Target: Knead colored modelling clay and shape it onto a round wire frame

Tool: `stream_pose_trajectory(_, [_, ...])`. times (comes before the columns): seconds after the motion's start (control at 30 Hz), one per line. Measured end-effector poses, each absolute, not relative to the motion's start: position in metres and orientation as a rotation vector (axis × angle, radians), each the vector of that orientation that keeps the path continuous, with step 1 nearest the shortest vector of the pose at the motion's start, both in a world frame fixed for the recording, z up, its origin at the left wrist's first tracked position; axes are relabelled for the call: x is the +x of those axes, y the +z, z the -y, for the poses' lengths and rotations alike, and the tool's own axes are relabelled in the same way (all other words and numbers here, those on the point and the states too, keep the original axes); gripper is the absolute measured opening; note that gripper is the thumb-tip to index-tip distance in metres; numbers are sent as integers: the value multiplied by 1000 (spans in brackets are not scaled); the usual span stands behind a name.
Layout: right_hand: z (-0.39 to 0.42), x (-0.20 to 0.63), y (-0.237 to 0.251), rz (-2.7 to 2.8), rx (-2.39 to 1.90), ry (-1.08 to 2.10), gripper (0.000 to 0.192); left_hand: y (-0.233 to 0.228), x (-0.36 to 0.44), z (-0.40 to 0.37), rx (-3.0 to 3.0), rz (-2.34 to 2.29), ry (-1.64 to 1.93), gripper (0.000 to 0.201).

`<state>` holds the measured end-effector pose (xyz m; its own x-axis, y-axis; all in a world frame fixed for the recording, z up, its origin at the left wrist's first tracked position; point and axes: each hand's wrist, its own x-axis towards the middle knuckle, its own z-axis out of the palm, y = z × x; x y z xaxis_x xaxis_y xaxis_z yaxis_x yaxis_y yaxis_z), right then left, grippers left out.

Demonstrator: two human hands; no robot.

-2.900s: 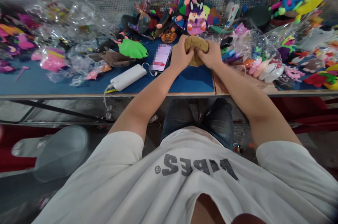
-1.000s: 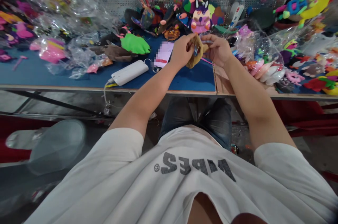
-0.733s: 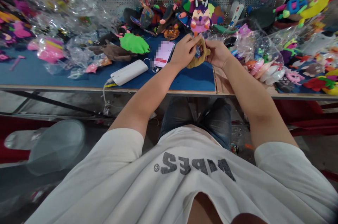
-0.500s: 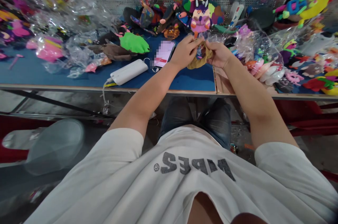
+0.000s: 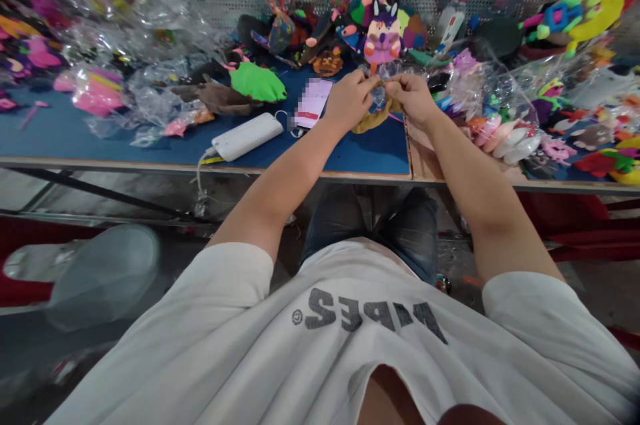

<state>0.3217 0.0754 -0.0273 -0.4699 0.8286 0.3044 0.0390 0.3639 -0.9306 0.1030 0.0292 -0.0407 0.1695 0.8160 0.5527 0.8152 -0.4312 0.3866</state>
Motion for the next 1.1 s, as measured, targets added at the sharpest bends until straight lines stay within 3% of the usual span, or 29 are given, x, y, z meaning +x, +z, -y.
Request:
stream_pose_trajectory(0.27, [-94,335,-39,1834,-790,996,60,-53,92,-50,2319,-1782,1346,54])
stream_pose_trajectory(0.57, [-79,326,-35,1915,-775,1110,65,-57,99,-50,2129,-1778,1454,45])
stream_pose_trajectory(0.7, [-71,326,-31,2051,-825,1022,60,-51,94,-51,2120,-1857,1488,38])
stream_pose_trajectory(0.87, [-71,327,-25,1969,-860,1043,52,-44,88,-49,2061,-2060,1429,44])
stream_pose_trajectory(1.0, [-68,319,-28,1929,-807,1145,67,-43,97,-43,2093,-2085,1420,48])
stream_pose_trajectory(1.1, [-62,315,-29,2039,-778,1037,74,-39,102,-36,2099,-2111,1386,52])
